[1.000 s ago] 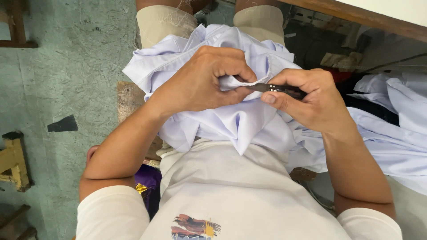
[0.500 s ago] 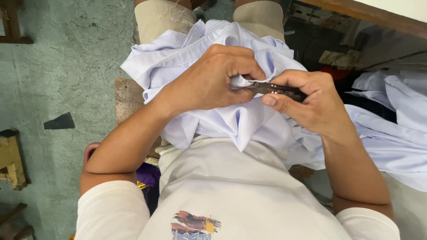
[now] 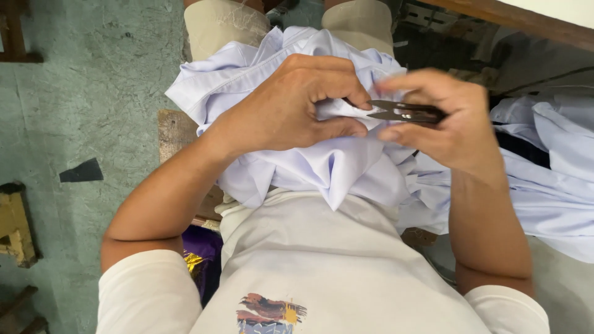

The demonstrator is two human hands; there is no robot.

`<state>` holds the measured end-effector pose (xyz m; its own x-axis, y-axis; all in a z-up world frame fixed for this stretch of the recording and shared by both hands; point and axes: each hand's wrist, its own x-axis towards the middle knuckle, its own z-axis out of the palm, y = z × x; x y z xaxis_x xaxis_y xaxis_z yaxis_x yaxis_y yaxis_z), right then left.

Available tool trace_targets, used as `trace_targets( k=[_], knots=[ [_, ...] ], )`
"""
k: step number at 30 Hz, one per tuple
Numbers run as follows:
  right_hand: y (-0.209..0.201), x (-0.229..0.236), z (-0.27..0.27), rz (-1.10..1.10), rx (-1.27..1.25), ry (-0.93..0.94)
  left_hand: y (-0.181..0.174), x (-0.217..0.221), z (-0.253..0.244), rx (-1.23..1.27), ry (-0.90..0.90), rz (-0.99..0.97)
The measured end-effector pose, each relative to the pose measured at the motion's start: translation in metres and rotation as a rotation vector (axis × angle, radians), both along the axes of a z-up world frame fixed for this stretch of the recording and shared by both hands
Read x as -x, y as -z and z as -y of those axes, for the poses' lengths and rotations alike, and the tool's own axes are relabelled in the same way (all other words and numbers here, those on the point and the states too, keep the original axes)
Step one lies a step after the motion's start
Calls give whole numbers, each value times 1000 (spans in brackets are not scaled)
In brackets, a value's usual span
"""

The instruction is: Using thread snips to remove loose threads from white garments at a sewing workstation.

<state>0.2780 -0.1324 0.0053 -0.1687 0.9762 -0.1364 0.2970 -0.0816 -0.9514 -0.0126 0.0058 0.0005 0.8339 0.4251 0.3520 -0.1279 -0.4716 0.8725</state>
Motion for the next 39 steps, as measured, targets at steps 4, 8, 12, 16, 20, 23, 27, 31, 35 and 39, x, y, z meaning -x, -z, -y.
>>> trace_targets(
  k=[4,8,12,16,20,23,27,31,35,39],
  knots=[
    [30,-12,8,77,-82,98,-6,14,-21,-23,28,-149],
    [30,-10,15,20,-90,155,0,23,-16,258,-2,-142],
    [22,-8,26,124,-96,190,9,12,5,390,-95,-140],
    [-1,-11,44,235,-129,214,15,8,9,431,-134,-146],
    [-5,4,44,203,-22,129,17,3,12,449,-121,-125],
    [0,9,43,174,13,129,17,3,14,469,-132,-136],
    [3,14,47,158,-11,92,16,2,15,498,-133,-125],
    [9,18,46,203,-5,134,18,6,14,533,-102,-119],
    [13,20,48,206,-16,146,18,7,15,541,-79,-117],
    [15,21,46,197,-15,142,22,6,15,535,-61,-102]
  ],
)
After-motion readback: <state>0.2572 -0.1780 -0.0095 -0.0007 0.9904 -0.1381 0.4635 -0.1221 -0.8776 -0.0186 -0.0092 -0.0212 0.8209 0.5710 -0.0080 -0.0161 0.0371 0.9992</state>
